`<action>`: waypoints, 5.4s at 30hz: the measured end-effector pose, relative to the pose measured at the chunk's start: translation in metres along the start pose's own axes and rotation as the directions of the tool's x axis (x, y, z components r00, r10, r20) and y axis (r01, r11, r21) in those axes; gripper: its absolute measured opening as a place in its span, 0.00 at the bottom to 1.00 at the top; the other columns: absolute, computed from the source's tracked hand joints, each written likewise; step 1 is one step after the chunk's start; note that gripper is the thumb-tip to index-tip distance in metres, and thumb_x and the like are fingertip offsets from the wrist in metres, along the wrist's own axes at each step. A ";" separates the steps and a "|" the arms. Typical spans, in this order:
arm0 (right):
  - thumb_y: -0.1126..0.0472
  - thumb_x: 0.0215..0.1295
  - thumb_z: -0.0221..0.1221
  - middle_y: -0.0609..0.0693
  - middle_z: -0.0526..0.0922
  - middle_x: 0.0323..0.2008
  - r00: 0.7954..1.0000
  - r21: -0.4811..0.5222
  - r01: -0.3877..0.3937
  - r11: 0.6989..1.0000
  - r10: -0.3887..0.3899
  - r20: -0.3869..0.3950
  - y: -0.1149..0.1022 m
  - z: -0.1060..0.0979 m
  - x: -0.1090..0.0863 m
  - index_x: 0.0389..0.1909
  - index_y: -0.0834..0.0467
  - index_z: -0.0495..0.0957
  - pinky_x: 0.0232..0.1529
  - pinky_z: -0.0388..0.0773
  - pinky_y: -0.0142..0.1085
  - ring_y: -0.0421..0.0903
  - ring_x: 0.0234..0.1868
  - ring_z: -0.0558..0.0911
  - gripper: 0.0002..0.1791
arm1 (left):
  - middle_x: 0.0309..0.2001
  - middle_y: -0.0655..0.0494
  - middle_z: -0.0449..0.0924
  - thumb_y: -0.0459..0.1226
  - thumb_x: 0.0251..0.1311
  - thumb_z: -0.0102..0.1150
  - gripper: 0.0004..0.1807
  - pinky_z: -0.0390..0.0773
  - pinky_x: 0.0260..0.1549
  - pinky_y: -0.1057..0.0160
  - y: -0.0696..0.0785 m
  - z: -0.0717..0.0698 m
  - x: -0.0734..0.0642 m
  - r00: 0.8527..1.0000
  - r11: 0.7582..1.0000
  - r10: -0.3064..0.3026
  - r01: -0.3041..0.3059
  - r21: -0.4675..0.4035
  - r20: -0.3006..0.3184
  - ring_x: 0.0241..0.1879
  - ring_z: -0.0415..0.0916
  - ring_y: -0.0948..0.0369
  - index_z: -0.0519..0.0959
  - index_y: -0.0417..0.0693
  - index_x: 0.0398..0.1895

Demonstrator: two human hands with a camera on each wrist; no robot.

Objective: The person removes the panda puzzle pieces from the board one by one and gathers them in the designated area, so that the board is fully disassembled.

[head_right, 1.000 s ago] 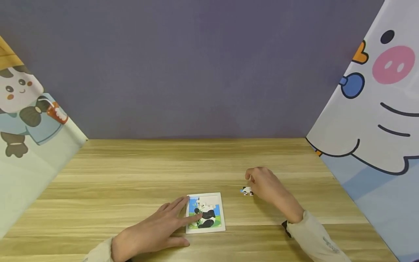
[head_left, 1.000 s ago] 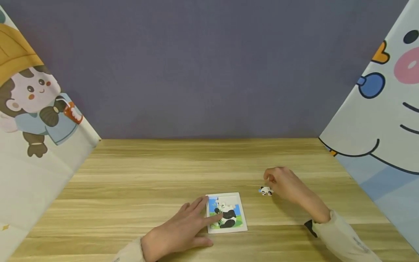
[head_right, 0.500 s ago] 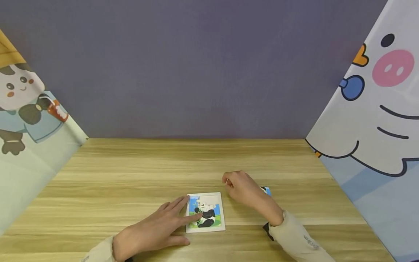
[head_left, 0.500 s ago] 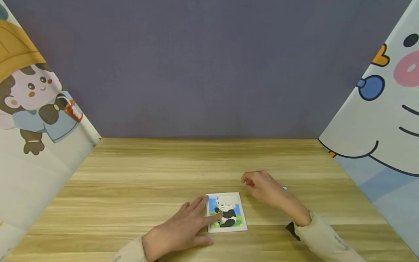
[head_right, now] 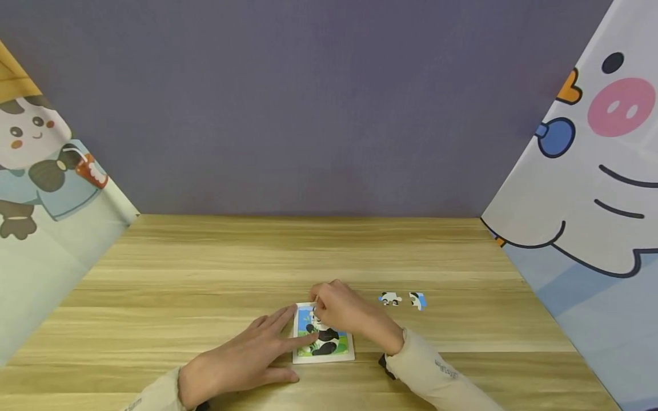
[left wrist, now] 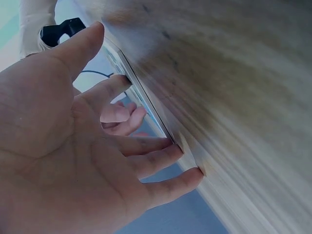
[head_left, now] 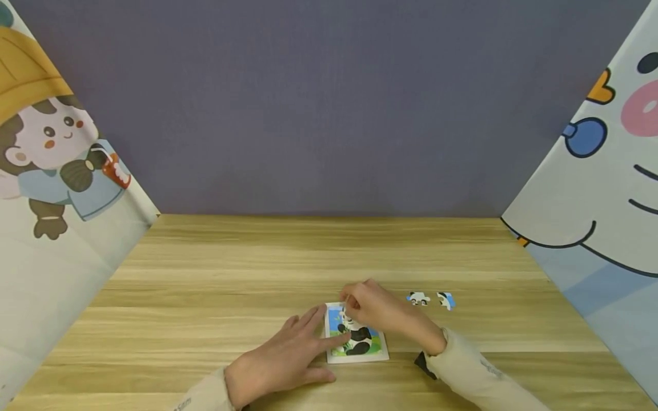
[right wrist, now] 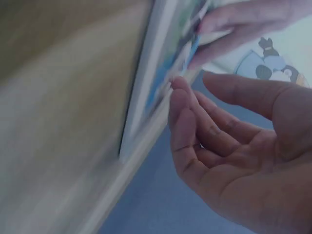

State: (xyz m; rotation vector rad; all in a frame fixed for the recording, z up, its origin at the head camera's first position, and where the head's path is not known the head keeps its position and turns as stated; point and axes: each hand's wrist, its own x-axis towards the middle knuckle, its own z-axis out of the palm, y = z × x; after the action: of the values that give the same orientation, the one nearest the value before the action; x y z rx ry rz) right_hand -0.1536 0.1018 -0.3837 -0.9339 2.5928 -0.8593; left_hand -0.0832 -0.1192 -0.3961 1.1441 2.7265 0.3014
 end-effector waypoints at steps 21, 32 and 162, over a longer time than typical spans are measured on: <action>0.74 0.64 0.60 0.53 0.82 0.35 1.000 -0.028 0.005 1.000 -0.005 0.001 -0.004 0.011 0.002 0.52 0.67 0.79 0.32 0.78 0.28 0.38 0.32 0.78 0.15 | 0.76 0.35 0.52 0.62 0.63 0.55 0.35 0.68 0.56 0.31 0.000 -0.001 0.002 1.000 1.000 0.010 -0.010 0.028 0.005 0.74 0.52 0.42 0.65 0.69 0.74; 0.75 0.64 0.59 0.49 0.81 0.25 0.997 0.020 0.059 0.998 -0.058 -0.060 0.000 0.009 0.002 0.38 0.59 0.77 0.22 0.75 0.27 0.36 0.21 0.76 0.09 | 0.76 0.35 0.50 0.62 0.63 0.54 0.36 0.67 0.57 0.31 -0.001 0.001 0.001 1.000 1.000 -0.006 0.006 0.022 0.014 0.75 0.51 0.41 0.63 0.71 0.74; 0.71 0.67 0.58 0.44 0.70 0.17 0.971 -0.062 -0.197 0.978 0.186 -0.152 0.062 -0.032 -0.039 0.36 0.59 0.75 0.19 0.61 0.28 0.37 0.16 0.64 0.05 | 0.75 0.37 0.53 0.62 0.65 0.52 0.33 0.67 0.60 0.34 0.007 0.007 0.004 0.998 1.000 -0.027 0.028 0.013 -0.060 0.72 0.53 0.38 0.66 0.65 0.71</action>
State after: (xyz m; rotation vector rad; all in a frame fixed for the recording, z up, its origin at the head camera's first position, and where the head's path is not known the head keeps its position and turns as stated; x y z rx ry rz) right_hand -0.1683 0.1795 -0.3945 -0.6466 2.8024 -0.8081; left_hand -0.0797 -0.1111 -0.4010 1.1171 2.7977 0.3185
